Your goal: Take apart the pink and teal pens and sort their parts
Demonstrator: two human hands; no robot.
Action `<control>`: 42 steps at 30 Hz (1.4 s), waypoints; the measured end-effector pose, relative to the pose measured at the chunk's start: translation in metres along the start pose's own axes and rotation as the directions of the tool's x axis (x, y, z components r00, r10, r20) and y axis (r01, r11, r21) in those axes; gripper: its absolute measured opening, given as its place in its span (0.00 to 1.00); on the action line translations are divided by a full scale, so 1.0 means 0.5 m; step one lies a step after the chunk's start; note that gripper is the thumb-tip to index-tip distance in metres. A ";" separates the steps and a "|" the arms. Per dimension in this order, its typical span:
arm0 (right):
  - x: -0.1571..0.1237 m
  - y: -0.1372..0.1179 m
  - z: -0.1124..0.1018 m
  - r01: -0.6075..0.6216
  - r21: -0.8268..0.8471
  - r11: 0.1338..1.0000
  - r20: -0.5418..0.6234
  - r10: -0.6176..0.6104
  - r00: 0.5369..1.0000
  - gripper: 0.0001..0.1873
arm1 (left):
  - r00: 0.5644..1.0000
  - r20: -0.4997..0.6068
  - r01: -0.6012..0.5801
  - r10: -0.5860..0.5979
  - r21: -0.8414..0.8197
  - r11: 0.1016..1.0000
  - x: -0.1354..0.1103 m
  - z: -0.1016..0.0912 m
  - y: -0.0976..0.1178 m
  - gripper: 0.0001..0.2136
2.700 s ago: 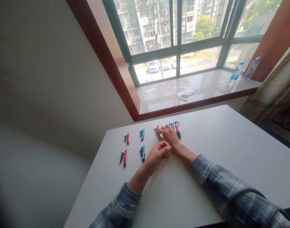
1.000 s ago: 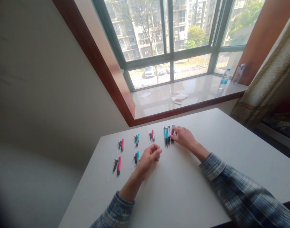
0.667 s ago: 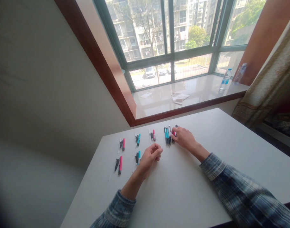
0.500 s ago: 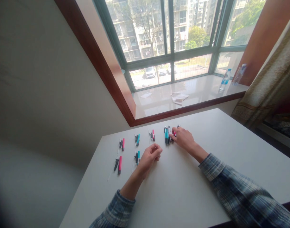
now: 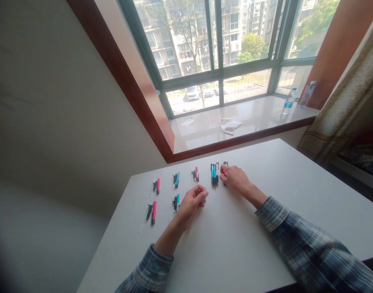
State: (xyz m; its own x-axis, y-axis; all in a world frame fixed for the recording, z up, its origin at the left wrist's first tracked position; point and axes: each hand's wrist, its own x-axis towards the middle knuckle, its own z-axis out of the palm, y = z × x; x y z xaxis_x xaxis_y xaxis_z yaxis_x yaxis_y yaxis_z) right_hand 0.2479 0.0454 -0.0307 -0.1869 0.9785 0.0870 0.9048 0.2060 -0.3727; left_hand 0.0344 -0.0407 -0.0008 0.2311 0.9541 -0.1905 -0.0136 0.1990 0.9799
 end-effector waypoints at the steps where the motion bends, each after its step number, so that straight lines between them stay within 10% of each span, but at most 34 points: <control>1: 0.000 0.000 0.001 0.006 0.008 1.000 -0.013 -0.006 1.000 0.05 | 1.000 0.000 0.000 0.000 0.000 1.000 0.000 0.000 0.000 0.14; 17: 0.003 0.000 -0.009 -0.043 0.362 0.931 -0.119 0.092 0.989 0.07 | 0.995 -0.087 -0.055 0.050 -0.051 0.997 0.002 -0.007 -0.008 0.14; 22: 0.001 -0.033 -0.010 -0.085 0.895 0.437 0.038 0.117 0.992 0.27 | 0.969 -0.218 -0.120 0.117 -0.004 0.993 0.002 -0.021 -0.004 0.14; 29: -0.018 -0.070 -0.009 -0.255 0.964 -0.071 0.254 -0.019 0.967 0.14 | 0.951 -0.262 -0.139 0.162 0.106 0.985 -0.004 -0.019 0.009 0.27; 42: -0.057 -0.106 0.005 -0.418 0.870 -0.263 0.369 -0.215 0.904 0.12 | 0.916 -0.380 -0.214 0.130 -0.188 0.958 0.012 -0.028 0.004 0.15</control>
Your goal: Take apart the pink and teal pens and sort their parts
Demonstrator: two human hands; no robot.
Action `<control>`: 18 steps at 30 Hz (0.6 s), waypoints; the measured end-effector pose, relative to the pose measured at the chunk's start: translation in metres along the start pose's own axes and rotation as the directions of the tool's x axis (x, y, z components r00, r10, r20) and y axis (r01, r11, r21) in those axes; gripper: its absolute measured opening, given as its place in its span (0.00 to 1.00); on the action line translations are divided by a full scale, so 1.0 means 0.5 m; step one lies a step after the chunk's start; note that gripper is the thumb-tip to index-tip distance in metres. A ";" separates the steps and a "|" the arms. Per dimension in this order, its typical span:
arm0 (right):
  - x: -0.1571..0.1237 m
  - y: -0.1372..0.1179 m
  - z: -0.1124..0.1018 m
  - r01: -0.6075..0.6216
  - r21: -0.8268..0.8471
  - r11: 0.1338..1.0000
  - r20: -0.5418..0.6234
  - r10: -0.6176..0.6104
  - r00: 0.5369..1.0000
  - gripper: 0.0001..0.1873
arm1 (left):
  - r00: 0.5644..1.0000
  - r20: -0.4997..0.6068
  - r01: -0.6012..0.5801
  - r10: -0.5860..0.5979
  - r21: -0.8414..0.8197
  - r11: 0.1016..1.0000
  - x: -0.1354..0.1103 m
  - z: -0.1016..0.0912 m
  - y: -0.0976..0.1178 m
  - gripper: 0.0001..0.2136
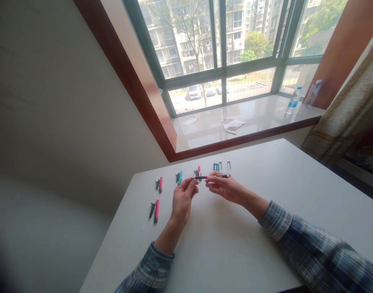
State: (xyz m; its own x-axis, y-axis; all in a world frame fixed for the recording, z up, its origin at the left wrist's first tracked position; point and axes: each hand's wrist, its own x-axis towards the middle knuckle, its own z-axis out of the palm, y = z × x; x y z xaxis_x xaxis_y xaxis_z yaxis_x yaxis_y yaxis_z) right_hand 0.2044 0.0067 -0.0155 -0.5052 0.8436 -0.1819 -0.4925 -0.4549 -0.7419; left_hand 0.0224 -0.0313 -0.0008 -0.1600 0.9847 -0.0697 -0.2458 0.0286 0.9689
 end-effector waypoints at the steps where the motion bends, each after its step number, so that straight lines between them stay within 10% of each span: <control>1: 0.000 0.001 0.000 0.002 0.009 1.000 0.006 -0.002 1.000 0.12 | 1.000 -0.006 -0.003 0.003 -0.019 1.000 0.000 0.001 0.001 0.15; 10: -0.003 -0.023 -0.001 -0.030 -0.081 0.996 0.022 0.032 0.999 0.14 | 0.999 -0.054 -0.009 -0.002 -0.214 0.977 -0.004 0.001 0.020 0.17; 18: -0.011 -0.030 0.000 -0.021 -0.397 0.918 0.278 0.142 0.950 0.24 | 1.000 -0.021 0.008 -0.014 -0.258 0.966 0.004 -0.010 0.031 0.15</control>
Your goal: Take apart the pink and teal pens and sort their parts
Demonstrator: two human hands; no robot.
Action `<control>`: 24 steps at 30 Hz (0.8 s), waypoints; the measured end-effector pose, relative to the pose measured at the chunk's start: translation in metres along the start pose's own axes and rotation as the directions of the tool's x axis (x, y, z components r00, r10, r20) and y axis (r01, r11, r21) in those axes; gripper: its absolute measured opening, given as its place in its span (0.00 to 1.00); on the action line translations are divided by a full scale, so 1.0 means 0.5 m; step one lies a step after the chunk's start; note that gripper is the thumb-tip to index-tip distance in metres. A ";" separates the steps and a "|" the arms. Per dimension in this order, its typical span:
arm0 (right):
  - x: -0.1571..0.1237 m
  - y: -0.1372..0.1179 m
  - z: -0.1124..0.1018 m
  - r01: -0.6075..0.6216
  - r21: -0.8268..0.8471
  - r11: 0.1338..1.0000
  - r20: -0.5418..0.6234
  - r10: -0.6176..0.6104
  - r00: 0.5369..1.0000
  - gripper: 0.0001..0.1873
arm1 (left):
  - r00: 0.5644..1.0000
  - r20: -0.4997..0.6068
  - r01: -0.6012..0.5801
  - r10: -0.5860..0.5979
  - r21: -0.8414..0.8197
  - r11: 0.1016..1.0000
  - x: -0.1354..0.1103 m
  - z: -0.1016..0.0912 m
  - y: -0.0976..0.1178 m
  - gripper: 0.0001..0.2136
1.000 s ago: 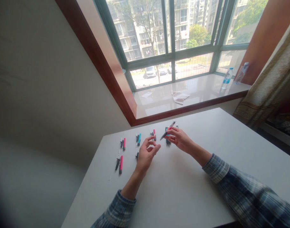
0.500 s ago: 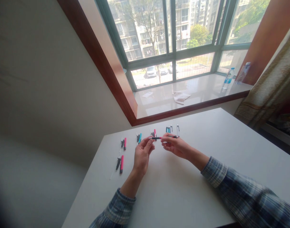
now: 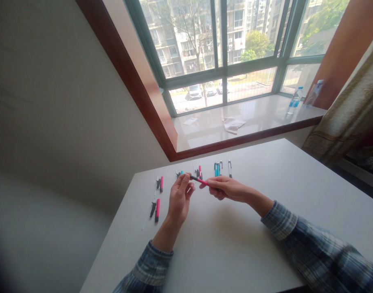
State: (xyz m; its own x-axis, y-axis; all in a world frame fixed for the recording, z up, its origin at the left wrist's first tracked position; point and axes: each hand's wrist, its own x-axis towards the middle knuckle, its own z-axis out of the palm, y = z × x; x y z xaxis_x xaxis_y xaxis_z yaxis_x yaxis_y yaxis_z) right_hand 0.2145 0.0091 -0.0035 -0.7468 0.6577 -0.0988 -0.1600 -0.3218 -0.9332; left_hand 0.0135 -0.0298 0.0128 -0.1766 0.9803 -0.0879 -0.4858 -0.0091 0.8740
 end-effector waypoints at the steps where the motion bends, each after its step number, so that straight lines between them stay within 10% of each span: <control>1: 0.002 0.006 0.002 0.004 -0.001 1.000 0.011 -0.004 1.000 0.24 | 1.000 0.015 0.002 -0.002 0.004 1.000 0.000 0.000 0.000 0.15; 17: -0.005 0.017 0.026 -0.108 0.146 0.983 0.271 0.065 0.960 0.23 | 0.960 0.272 0.077 -0.068 -0.023 0.997 -0.012 0.005 0.004 0.21; 24: 0.003 0.031 0.024 -0.030 -0.040 0.999 0.196 0.037 0.980 0.22 | 0.959 0.283 0.024 -0.023 0.002 1.000 -0.005 0.006 0.002 0.19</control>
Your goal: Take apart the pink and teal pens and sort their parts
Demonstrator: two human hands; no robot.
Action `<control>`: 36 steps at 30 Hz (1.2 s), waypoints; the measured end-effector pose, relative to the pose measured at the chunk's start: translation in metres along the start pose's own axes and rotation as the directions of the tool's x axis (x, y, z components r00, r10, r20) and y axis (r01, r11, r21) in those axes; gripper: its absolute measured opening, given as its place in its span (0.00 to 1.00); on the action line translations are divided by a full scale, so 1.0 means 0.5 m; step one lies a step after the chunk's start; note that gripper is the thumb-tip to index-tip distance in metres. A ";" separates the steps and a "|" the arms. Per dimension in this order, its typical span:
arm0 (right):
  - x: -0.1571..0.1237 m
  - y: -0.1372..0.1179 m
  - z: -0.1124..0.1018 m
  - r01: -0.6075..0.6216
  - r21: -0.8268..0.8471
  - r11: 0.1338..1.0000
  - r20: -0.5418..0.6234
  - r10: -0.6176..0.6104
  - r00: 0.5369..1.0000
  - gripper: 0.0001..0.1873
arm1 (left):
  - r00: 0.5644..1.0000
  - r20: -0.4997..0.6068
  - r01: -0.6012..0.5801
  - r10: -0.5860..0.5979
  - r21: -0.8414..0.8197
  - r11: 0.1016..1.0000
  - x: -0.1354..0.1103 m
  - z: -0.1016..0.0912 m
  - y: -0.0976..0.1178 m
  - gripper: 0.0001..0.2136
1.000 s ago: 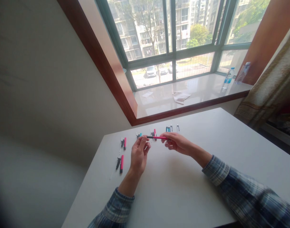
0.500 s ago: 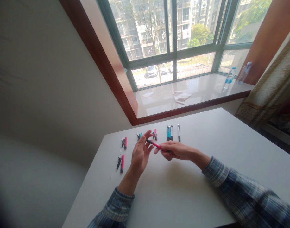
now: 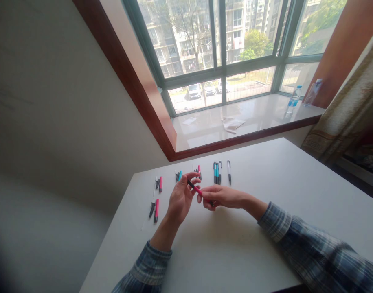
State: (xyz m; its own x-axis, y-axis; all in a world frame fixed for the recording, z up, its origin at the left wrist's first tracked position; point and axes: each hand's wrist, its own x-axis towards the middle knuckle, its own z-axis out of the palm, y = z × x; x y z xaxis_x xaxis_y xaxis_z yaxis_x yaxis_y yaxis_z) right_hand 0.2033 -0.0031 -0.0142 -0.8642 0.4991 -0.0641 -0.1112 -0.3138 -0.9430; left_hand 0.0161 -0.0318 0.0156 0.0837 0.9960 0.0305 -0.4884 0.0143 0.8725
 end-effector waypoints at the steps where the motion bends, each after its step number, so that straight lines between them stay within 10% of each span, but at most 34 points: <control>1: 0.003 0.003 -0.002 0.014 -0.046 0.999 -0.022 -0.015 1.000 0.22 | 1.000 -0.001 -0.007 0.007 0.010 1.000 0.001 0.000 0.000 0.18; 12: 0.014 0.012 -0.017 0.106 -0.068 0.992 -0.248 -0.119 0.961 0.23 | 0.997 -0.076 0.013 -0.009 0.059 0.998 0.001 -0.002 0.011 0.19; 36: 0.006 0.001 -0.003 0.137 0.091 0.986 -0.187 -0.119 0.975 0.16 | 0.985 -0.165 -0.028 0.040 0.072 0.997 0.007 -0.011 0.010 0.13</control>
State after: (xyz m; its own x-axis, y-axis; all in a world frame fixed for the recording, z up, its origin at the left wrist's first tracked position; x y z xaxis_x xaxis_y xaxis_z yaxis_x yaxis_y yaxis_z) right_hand 0.2012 -0.0005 -0.0154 -0.7378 0.6749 -0.0118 -0.2728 -0.3142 -0.9093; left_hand 0.0094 -0.0278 0.0173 -0.0804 0.9966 -0.0159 -0.4270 -0.0200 0.9040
